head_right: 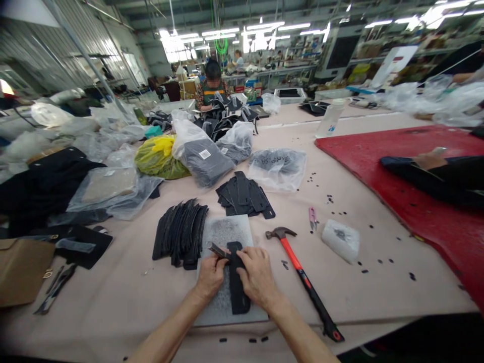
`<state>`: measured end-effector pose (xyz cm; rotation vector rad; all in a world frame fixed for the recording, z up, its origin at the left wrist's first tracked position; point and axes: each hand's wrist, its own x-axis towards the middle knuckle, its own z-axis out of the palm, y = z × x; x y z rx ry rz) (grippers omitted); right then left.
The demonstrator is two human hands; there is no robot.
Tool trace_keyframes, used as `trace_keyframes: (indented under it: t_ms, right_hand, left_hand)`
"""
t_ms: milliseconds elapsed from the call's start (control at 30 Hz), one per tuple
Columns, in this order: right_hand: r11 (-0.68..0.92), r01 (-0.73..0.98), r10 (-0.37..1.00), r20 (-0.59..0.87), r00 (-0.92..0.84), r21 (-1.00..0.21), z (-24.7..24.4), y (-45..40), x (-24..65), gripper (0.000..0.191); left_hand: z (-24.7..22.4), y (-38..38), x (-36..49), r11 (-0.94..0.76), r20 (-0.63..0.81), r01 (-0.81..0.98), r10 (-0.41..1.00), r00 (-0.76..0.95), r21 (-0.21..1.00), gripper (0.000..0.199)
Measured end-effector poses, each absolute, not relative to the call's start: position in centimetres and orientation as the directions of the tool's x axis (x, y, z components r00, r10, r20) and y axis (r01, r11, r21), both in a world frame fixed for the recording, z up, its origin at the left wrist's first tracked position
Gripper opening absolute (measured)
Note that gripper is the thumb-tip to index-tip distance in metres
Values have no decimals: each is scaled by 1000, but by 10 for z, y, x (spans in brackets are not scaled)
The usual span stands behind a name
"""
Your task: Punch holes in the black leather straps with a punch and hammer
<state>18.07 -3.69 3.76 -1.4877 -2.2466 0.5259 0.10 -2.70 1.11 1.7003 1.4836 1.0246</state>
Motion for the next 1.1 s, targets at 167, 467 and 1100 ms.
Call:
trace_keyframes:
  t_ms: [167,467,1100]
  right_hand:
    - [216,842,976,98,-192,-495,38,1,167,21]
    - [202,855,978,59,-198,-477,34,6,161,17]
    - [146,586,987,75,-143,-797,46,-80,205,16]
  left_hand:
    - [11,-28,2,-150,144,518,988,51,842,25]
    - [9,-29,3,-162,163,564,985,50,810,24]
    - [6,-31,5,-211,211,678,974,84,704,18]
